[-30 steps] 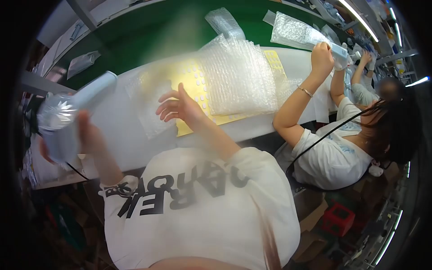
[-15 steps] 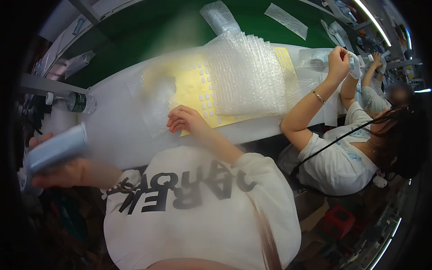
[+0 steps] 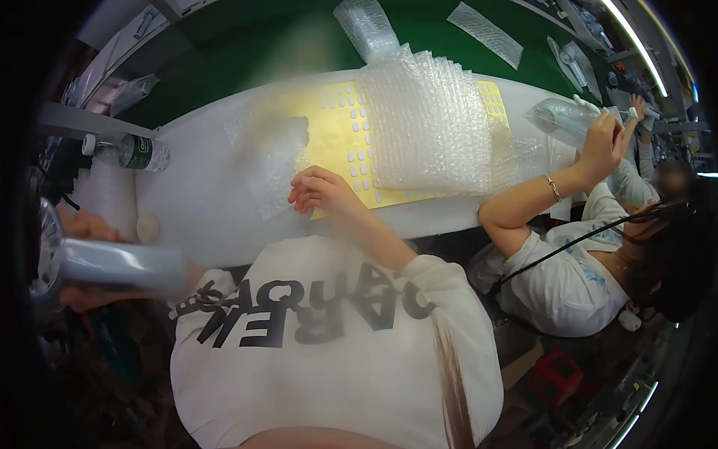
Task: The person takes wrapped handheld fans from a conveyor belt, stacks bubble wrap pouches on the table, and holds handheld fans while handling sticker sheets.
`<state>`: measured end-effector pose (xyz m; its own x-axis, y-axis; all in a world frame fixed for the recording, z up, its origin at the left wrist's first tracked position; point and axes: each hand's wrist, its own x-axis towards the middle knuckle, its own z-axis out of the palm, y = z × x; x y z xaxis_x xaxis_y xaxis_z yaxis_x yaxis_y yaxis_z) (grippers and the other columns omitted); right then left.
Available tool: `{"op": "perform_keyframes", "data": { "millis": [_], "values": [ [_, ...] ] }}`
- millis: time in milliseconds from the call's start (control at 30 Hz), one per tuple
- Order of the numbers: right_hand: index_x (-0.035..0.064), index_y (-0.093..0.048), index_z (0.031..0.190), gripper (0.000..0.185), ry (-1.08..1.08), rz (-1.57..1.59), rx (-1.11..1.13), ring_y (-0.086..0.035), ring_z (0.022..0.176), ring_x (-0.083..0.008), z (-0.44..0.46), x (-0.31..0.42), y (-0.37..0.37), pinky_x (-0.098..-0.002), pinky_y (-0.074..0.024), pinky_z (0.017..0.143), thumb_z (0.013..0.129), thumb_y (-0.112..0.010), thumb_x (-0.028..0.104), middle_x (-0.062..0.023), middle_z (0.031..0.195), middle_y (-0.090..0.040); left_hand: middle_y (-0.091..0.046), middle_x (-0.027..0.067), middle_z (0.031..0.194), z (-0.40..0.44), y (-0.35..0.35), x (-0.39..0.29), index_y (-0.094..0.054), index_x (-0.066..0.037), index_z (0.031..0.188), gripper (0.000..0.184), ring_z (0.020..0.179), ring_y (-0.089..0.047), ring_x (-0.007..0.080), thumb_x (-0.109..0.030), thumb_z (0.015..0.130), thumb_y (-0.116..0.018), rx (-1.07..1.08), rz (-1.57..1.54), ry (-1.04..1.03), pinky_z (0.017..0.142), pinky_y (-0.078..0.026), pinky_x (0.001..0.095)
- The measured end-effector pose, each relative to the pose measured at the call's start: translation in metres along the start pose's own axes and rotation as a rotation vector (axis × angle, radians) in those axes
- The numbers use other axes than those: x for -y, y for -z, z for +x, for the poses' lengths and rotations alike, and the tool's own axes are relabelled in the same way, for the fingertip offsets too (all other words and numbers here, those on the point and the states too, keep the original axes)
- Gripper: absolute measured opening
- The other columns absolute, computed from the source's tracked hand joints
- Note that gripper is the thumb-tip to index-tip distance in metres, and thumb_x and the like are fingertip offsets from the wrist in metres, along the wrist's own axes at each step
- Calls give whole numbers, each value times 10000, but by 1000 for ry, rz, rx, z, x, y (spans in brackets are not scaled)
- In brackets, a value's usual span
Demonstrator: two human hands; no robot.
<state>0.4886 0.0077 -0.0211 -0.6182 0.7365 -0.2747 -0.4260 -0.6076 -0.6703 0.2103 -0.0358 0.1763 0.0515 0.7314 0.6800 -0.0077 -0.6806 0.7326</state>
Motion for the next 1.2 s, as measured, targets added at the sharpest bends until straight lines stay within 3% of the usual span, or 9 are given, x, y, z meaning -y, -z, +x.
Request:
{"op": "perform_keyframes", "data": {
  "millis": [100,200,300,433,633,800,933,1100,1200],
  "values": [
    [48,-493,1105,380,126,-75,142,-577,771,-241,-4,31,-16,-305,-456,696,930,-367,360,-176,953,-593,-448,152,1199,25,-68,29,-251,-130,1303,868,765,-582,181,-263,616,-765,87,302,-5,657,-484,244],
    [43,-380,1239,641,451,-163,89,-575,853,-257,-13,66,-50,-310,-490,605,834,-515,521,-209,1131,-507,-637,111,860,15,-87,51,-179,-181,1390,1032,606,-598,187,-103,562,-790,289,225,462,511,-440,259],
    [44,-384,1213,681,636,-449,192,-568,898,-248,-16,76,-58,-297,-495,637,755,-650,473,-206,1114,-518,-657,94,818,-6,-92,82,-206,-192,1387,1022,589,-590,190,-128,561,-805,376,159,588,489,-395,265],
    [41,-398,1176,676,436,-1050,-191,-552,954,-247,-19,72,-38,-285,-488,649,696,-736,375,-193,1111,-519,-641,97,765,-24,-75,88,-284,-177,1362,952,538,-564,188,-170,570,-812,492,528,529,495,-406,263],
    [28,-440,1119,448,479,-309,-424,-584,761,-203,-8,53,-7,-266,-472,561,807,-613,299,-149,1011,-560,-605,96,746,-103,-26,165,-345,-141,1332,816,605,-558,200,-206,640,-772,766,896,-72,570,-427,267],
    [19,-445,1141,472,344,328,-477,-559,714,-182,-11,54,-18,-237,-443,538,813,-605,318,-144,974,-559,-571,105,894,-104,-37,165,-466,-93,1211,559,814,-544,203,-215,721,-705,477,716,232,710,-426,292],
    [16,-432,1179,512,295,423,-337,-553,732,-195,-16,42,-7,-243,-444,571,813,-599,333,-152,976,-554,-532,117,1030,-80,-50,152,-508,-62,1083,359,929,-498,231,-196,776,-636,23,565,1051,801,-398,309],
    [19,-428,1182,521,229,368,-363,-544,748,-208,-8,36,-6,-271,-453,565,803,-599,335,-154,960,-555,-530,128,1028,-90,-52,178,-488,-48,1017,277,875,-516,246,-174,803,-610,-21,1348,219,779,-415,317],
    [9,-430,1164,518,260,182,-319,-540,725,-200,-4,33,-12,-258,-446,533,785,-614,311,-159,952,-555,-539,125,995,-101,-46,190,-463,-38,1072,320,851,-527,244,-184,822,-599,19,1291,196,776,-425,321]
  ]
}}
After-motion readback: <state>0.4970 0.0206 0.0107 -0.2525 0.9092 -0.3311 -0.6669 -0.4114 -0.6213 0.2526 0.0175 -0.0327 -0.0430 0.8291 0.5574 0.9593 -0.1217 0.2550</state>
